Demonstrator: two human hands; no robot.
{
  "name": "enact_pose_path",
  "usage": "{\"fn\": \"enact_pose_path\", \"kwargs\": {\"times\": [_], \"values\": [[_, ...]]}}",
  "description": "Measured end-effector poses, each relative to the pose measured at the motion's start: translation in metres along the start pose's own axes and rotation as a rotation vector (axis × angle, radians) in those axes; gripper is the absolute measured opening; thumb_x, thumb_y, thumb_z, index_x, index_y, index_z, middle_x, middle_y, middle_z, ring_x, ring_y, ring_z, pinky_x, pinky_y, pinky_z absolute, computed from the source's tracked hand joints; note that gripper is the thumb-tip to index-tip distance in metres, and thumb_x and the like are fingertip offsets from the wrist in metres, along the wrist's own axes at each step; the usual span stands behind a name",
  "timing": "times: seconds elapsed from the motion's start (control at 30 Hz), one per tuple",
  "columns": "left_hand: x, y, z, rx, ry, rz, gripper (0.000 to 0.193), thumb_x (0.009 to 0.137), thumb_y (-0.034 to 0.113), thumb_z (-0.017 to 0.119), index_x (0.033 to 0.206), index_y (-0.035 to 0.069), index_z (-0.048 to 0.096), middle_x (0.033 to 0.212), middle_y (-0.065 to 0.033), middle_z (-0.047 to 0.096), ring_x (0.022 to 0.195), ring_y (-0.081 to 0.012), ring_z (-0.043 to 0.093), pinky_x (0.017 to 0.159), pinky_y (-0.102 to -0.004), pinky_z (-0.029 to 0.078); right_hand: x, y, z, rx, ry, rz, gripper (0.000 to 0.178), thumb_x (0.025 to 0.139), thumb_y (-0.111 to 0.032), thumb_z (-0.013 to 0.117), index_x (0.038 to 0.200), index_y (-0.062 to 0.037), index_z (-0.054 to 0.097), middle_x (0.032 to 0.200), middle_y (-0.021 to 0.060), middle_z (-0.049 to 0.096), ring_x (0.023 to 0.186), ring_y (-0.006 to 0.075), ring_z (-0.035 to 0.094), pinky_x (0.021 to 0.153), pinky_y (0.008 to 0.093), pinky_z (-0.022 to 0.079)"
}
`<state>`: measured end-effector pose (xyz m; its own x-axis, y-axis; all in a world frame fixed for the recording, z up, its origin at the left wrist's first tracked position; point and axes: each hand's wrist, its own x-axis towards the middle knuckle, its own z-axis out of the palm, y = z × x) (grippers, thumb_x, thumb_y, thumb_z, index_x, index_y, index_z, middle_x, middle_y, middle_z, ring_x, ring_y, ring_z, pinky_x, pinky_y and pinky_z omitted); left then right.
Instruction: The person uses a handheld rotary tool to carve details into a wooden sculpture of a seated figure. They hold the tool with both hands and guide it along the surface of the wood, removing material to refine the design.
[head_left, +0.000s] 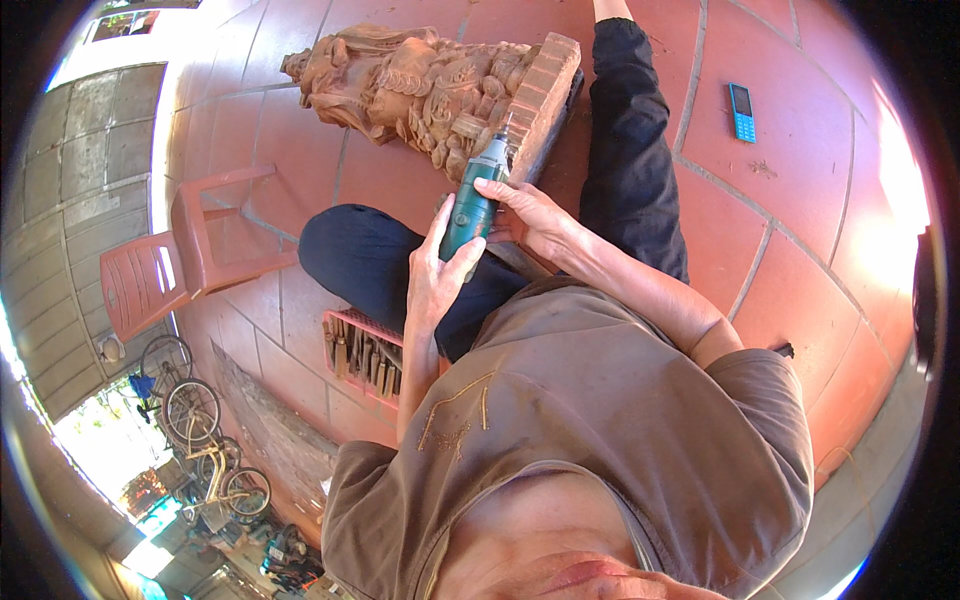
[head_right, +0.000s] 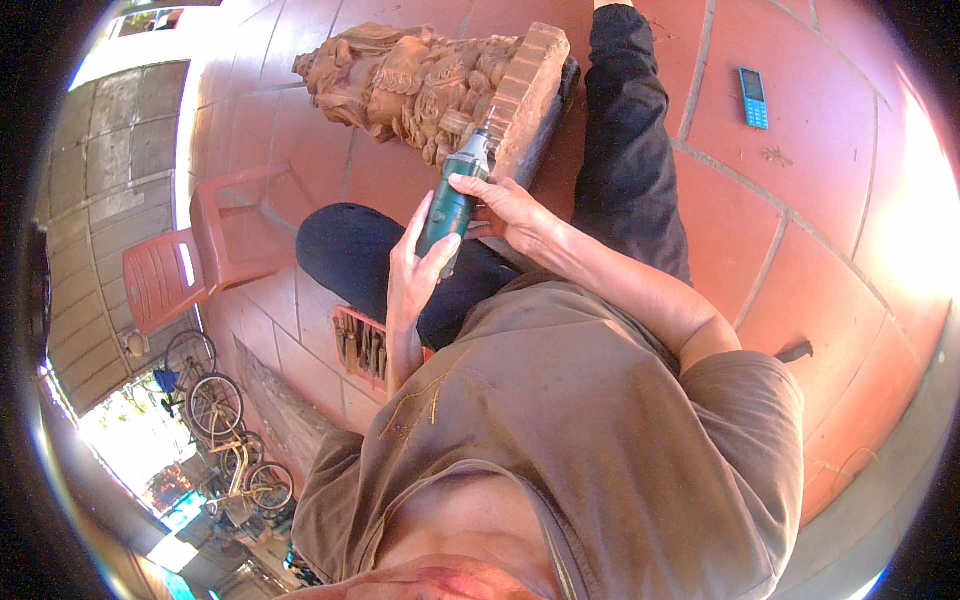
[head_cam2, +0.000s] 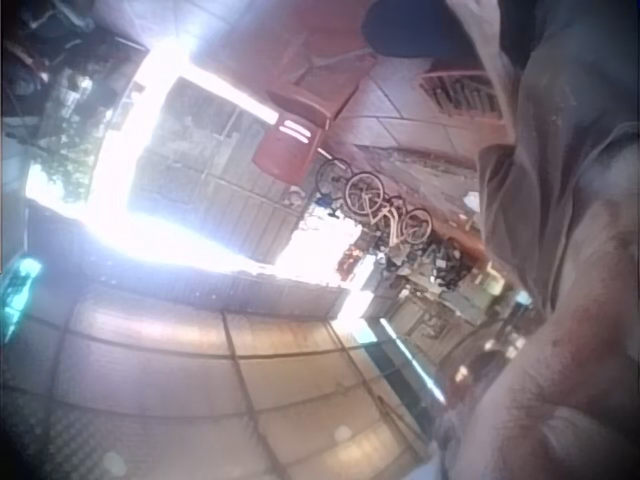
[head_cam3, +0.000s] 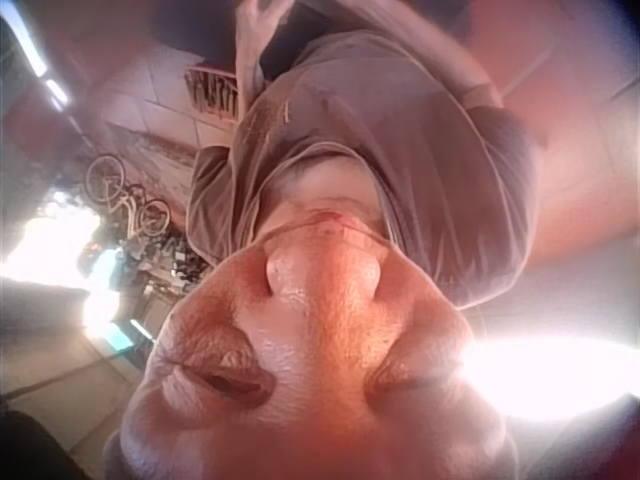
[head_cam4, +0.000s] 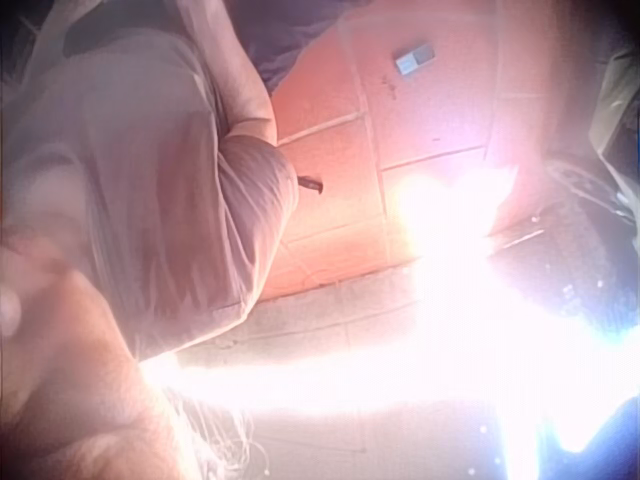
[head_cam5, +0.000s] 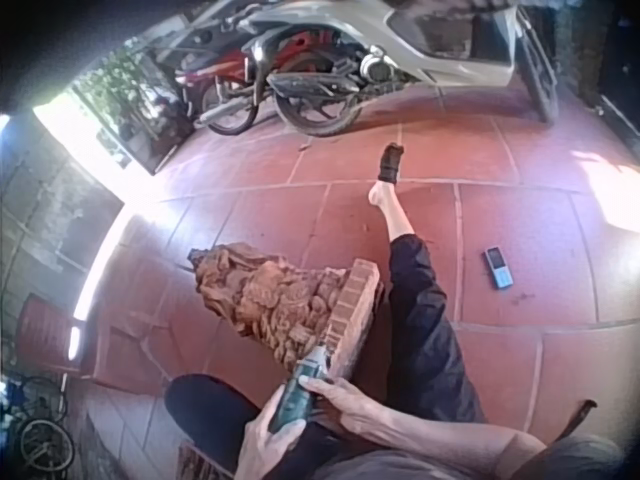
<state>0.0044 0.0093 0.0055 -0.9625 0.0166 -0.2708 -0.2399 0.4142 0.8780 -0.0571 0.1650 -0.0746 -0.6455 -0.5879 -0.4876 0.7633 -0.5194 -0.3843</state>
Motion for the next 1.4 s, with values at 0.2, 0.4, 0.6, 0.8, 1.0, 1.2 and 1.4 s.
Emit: {"fn": "enact_pose_path", "kwargs": {"times": [0.2, 0.4, 0.6, 0.8, 1.0, 1.2, 1.4], "values": [[0.003, -0.006, -0.002, 0.02, 0.006, 0.037, 0.066, 0.091, 0.021, 0.07, 0.146, -0.002, 0.041, 0.112, -0.0156, 0.065, 0.09, -0.0132, 0.062, 0.077, -0.0266, 0.052, 0.004, 0.0, -0.001, -0.008, -0.013, -0.002, 0.056, 0.086, -0.042, 0.076, 0.121, -0.0033, 0.055, 0.108, 0.0111, 0.065, 0.099, 0.0246, 0.064, 0.089, 0.0477, 0.052], [0.002, -0.001, -0.002, 0.011, 0.003, -0.021, 0.066, 0.091, 0.022, 0.07, 0.146, -0.002, 0.041, 0.114, -0.0167, 0.065, 0.092, -0.0144, 0.062, 0.079, -0.0275, 0.052, 0.005, -0.001, -0.001, -0.021, -0.021, 0.005, 0.062, 0.084, -0.043, 0.077, 0.125, -0.0027, 0.052, 0.112, 0.0124, 0.064, 0.104, 0.0264, 0.063, 0.091, 0.0504, 0.05], [0.001, -0.005, -0.001, 0.041, 0.011, 0.012, 0.066, 0.091, 0.022, 0.07, 0.145, -0.003, 0.041, 0.113, -0.0166, 0.065, 0.091, -0.0142, 0.062, 0.079, -0.0275, 0.053, 0.005, 0.001, -0.004, -0.023, -0.026, 0.005, 0.061, 0.084, -0.043, 0.077, 0.123, -0.0026, 0.054, 0.111, 0.0123, 0.065, 0.103, 0.0265, 0.064, 0.091, 0.0498, 0.05], [-0.001, -0.002, 0.001, 0.023, -0.004, 0.013, 0.065, 0.091, 0.022, 0.07, 0.145, -0.001, 0.042, 0.109, -0.0152, 0.066, 0.088, -0.0138, 0.062, 0.077, -0.0275, 0.052, 0.001, 0.0, -0.004, -0.012, -0.034, 0.003, 0.058, 0.085, -0.043, 0.077, 0.122, -0.0027, 0.055, 0.109, 0.0114, 0.065, 0.102, 0.0262, 0.064, 0.09, 0.0499, 0.051], [-0.003, 0.001, 0.004, 0.039, -0.012, 0.024, 0.063, 0.092, 0.022, 0.069, 0.145, 0.0, 0.043, 0.104, -0.0139, 0.067, 0.085, -0.0127, 0.062, 0.074, -0.0269, 0.052, -0.003, 0.001, -0.006, 0.006, -0.031, -0.01, 0.057, 0.085, -0.041, 0.077, 0.121, -0.0026, 0.056, 0.109, 0.0112, 0.065, 0.099, 0.0262, 0.065, 0.09, 0.0498, 0.051], [-0.006, 0.003, 0.008, 0.039, -0.017, 0.057, 0.063, 0.092, 0.022, 0.069, 0.145, 0.0, 0.043, 0.103, -0.0135, 0.066, 0.084, -0.0124, 0.062, 0.074, -0.0268, 0.052, -0.006, 0.004, -0.011, 0.022, -0.04, -0.018, 0.058, 0.084, -0.041, 0.077, 0.121, -0.0024, 0.056, 0.109, 0.0122, 0.065, 0.099, 0.0262, 0.065, 0.09, 0.0503, 0.051], [-0.008, 0.005, 0.011, 0.037, -0.019, 0.056, 0.063, 0.092, 0.022, 0.07, 0.145, 0.001, 0.043, 0.103, -0.0135, 0.067, 0.085, -0.0124, 0.062, 0.075, -0.0273, 0.052, -0.011, 0.004, -0.012, 0.035, -0.039, -0.012, 0.054, 0.086, -0.04, 0.076, 0.12, -0.0036, 0.057, 0.109, 0.0128, 0.066, 0.1, 0.0258, 0.065, 0.088, 0.0488, 0.052]]}}
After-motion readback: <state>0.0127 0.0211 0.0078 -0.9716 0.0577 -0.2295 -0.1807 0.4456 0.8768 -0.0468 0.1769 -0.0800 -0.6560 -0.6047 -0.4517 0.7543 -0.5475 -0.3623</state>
